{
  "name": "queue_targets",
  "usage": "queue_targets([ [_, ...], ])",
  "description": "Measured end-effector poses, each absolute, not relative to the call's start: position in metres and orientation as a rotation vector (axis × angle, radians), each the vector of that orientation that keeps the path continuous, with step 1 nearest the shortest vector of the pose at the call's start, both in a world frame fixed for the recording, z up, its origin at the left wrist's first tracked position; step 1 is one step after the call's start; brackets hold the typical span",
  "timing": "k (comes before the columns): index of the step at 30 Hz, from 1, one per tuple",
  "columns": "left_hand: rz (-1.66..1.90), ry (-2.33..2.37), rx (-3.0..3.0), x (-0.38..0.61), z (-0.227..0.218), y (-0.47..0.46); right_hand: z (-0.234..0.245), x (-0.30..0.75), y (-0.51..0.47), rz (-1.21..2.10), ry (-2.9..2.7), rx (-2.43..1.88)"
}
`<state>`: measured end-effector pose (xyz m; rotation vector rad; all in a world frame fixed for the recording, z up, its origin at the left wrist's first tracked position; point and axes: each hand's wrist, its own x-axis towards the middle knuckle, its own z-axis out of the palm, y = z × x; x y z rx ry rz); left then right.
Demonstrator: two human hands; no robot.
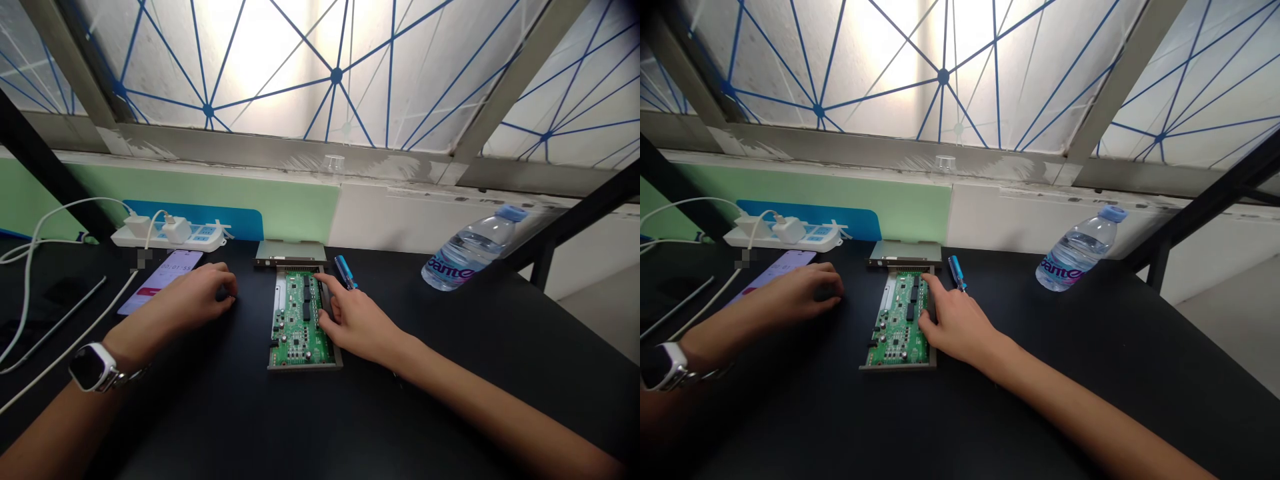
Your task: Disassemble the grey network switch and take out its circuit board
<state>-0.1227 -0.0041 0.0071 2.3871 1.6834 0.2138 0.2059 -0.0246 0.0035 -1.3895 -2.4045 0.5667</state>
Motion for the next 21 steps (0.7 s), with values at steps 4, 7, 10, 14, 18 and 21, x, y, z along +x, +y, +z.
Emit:
queue_targets([
  [4, 0.279, 1.634, 2.442, -0.124, 0.004, -0.002, 0.005, 0.205, -0.025, 0.570, -2.408, -1.403],
  [7, 0.454, 1.536, 2.452, -0.110, 0.008, -0.005, 0.007, 0.205, -0.024, 0.593, -2.408, -1.408],
  [10, 0.696, 1.345, 2.371, -0.082, 0.013, -0.013, 0.008, 0.205, -0.023, 0.626, -2.397, -1.399],
  [14, 0.845, 1.231, 2.201, -0.046, 0.011, -0.027, 0.008, 0.204, -0.025, 0.613, -2.395, -1.399],
  [18, 0.944, 1.216, 2.073, -0.032, 0.004, -0.032, 0.013, 0.204, -0.024, 0.557, -2.372, -1.461],
  [21, 1.012, 1.218, 1.930, -0.030, 0.002, -0.032, 0.018, 0.211, -0.013, 0.447, -2.283, -1.574],
])
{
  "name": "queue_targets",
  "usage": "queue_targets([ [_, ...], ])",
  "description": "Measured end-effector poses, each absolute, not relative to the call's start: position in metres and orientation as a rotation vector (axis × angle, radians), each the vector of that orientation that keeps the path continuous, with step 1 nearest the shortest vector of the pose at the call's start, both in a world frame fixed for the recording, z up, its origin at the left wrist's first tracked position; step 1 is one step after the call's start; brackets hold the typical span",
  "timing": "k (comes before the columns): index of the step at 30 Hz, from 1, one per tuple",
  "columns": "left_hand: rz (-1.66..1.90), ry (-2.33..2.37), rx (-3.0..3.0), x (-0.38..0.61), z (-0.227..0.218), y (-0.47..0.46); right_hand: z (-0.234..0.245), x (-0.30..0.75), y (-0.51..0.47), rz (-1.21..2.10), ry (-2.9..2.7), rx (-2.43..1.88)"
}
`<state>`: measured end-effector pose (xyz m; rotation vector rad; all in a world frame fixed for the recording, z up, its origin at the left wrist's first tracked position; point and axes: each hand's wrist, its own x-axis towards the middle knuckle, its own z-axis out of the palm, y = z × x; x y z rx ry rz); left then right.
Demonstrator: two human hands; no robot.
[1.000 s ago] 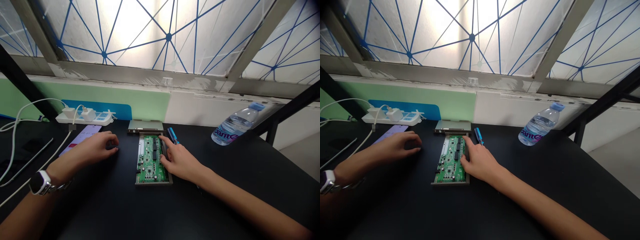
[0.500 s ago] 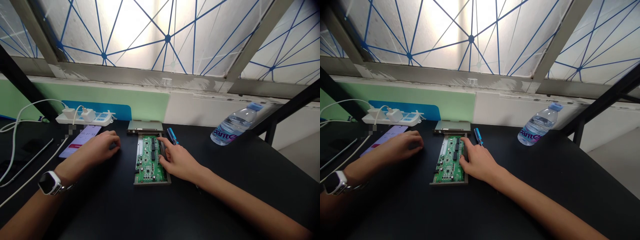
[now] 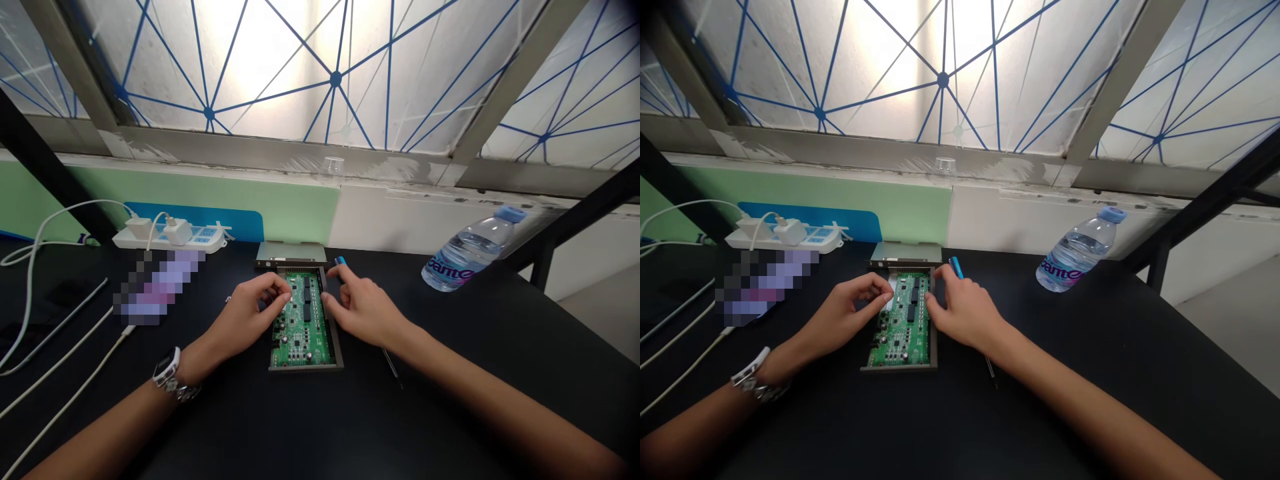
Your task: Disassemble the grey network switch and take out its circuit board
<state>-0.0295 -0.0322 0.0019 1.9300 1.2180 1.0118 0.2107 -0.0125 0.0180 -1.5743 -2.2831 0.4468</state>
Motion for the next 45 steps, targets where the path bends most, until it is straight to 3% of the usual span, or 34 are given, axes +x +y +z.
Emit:
queue_targets([
  [5, 1.081, 1.131, 1.646, -0.026, 0.000, -0.032, 0.028, 0.237, 0.018, 0.362, -2.303, -1.866],
  [11, 1.105, 1.032, 1.425, -0.022, -0.004, -0.030, 0.037, 0.255, 0.029, 0.887, -2.386, -2.021],
  [20, 1.183, 0.978, 1.091, -0.023, -0.003, -0.029, 0.030, 0.252, 0.032, 1.294, -1.982, -1.743],
  [29, 1.186, 0.889, 0.765, -0.019, -0.005, -0.030, 0.052, 0.231, 0.015, 1.541, -1.333, -0.964],
  [45, 1.191, 0.908, 0.679, -0.016, -0.009, -0.030, 0.038, 0.217, 0.005, 1.488, -1.298, -0.695],
])
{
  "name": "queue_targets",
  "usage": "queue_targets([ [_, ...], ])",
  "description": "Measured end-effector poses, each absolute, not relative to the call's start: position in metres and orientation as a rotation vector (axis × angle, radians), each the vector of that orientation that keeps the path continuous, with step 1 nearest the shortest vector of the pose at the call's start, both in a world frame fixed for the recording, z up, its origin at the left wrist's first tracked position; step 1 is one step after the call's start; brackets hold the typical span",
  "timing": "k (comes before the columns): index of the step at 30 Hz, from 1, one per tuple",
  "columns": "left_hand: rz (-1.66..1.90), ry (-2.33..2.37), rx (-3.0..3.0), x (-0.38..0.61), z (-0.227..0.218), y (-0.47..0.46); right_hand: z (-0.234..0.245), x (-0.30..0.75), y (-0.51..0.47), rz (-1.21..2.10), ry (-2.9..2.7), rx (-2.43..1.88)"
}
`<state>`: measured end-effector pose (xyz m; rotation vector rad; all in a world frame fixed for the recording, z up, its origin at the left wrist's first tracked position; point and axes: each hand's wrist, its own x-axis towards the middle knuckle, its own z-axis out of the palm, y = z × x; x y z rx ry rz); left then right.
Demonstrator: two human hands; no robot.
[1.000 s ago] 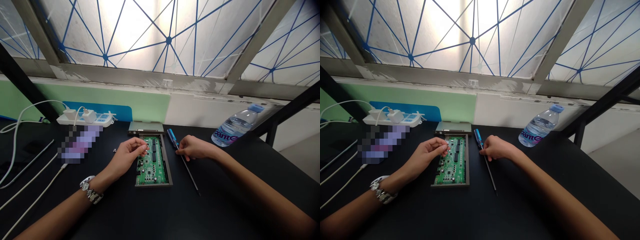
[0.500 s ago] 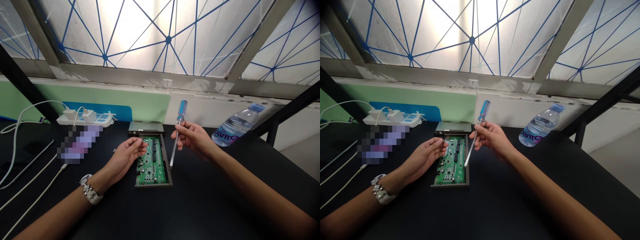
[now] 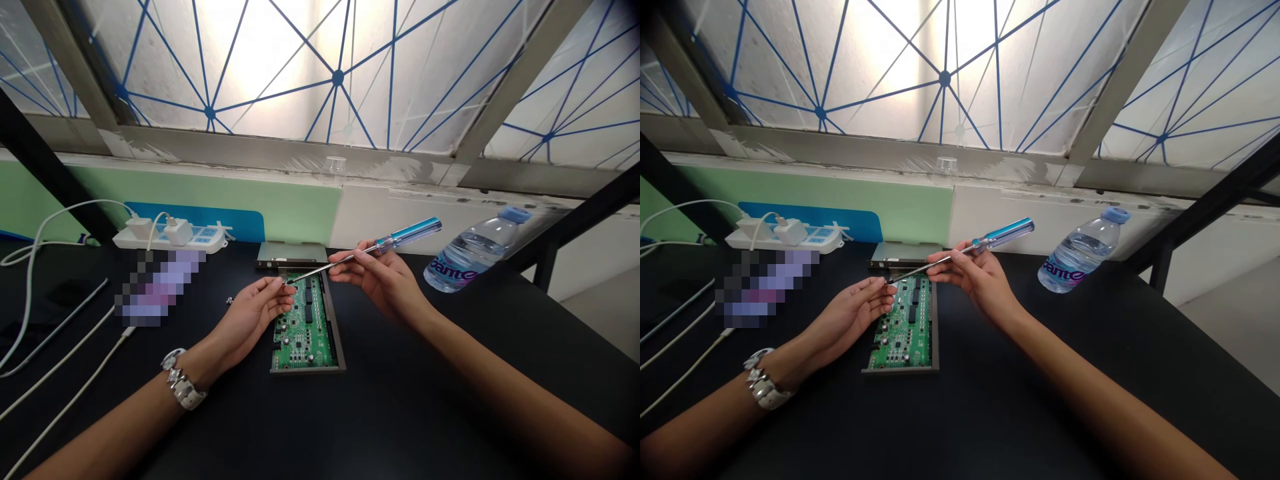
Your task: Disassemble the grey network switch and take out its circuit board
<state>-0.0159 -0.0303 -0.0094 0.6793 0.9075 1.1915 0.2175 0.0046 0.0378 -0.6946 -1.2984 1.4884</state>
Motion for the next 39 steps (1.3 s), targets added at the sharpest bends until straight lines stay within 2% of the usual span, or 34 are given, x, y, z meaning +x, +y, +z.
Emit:
queue_targets([
  [29, 1.146, 0.848, 0.571, -0.019, -0.010, -0.029, 0.046, 0.214, -0.003, 1.559, -1.392, -0.607],
  [39, 1.140, 0.792, 0.537, -0.017, -0.003, -0.032, 0.054, 0.185, -0.006, 1.253, -1.543, -0.607],
])
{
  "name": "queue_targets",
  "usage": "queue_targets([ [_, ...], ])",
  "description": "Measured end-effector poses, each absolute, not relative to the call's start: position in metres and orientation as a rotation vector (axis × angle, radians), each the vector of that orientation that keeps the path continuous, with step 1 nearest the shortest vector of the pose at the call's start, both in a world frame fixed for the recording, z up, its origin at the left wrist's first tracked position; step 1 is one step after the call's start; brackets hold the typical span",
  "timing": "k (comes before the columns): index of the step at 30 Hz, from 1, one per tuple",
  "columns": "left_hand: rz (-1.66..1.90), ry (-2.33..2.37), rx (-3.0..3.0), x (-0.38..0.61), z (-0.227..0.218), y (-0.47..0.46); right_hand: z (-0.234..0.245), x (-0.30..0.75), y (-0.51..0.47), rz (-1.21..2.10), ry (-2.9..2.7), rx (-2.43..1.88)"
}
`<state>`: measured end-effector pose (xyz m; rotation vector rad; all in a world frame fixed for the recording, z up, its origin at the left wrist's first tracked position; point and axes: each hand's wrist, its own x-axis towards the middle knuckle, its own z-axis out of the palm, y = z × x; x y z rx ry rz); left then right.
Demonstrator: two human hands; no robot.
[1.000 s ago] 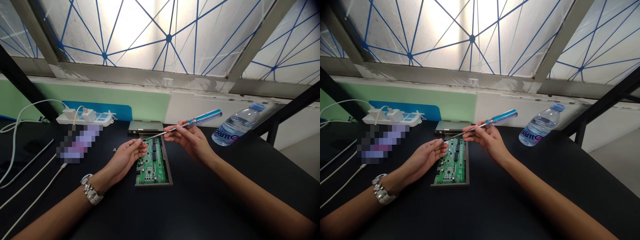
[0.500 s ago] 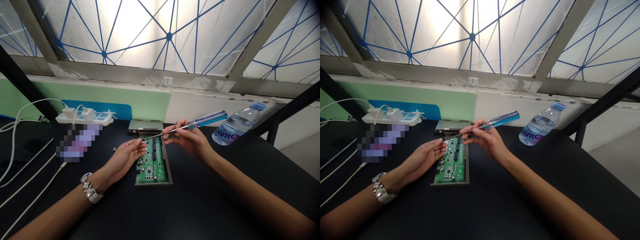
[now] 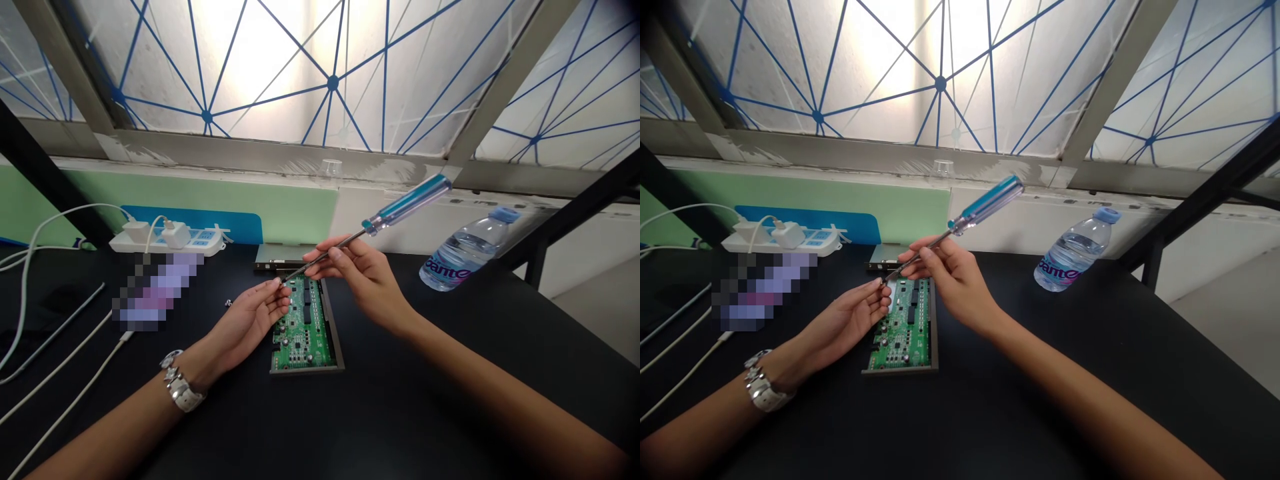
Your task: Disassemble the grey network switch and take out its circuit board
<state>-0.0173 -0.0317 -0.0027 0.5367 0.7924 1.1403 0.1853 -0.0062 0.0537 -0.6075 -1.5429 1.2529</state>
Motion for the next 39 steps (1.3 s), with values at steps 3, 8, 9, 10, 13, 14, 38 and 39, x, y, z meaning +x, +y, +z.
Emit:
queue_targets([
  [3, 1.126, 0.807, 0.557, -0.014, 0.002, -0.033, 0.060, 0.181, -0.003, 1.172, -1.576, -0.591],
  [8, 1.108, 1.003, 1.098, -0.015, 0.001, -0.036, 0.066, 0.184, 0.003, 1.010, -1.607, -0.647],
  [9, 1.098, 1.075, 1.322, -0.017, 0.000, -0.037, 0.066, 0.186, 0.004, 0.977, -1.612, -0.666],
  [10, 1.068, 1.137, 1.558, -0.019, -0.001, -0.038, 0.065, 0.188, 0.005, 0.948, -1.615, -0.686],
  [13, 0.835, 1.207, 2.101, -0.026, -0.005, -0.040, 0.059, 0.195, 0.006, 0.915, -1.608, -0.745],
  [14, 0.725, 1.202, 2.195, -0.028, -0.006, -0.041, 0.057, 0.197, 0.006, 0.918, -1.602, -0.769],
  [38, 0.352, 1.332, 2.595, -0.005, -0.001, -0.064, 0.015, 0.193, 0.041, 0.639, -1.708, -0.921],
  [39, 0.351, 1.332, 2.595, -0.005, -0.001, -0.064, 0.015, 0.193, 0.041, 0.625, -1.718, -0.920],
])
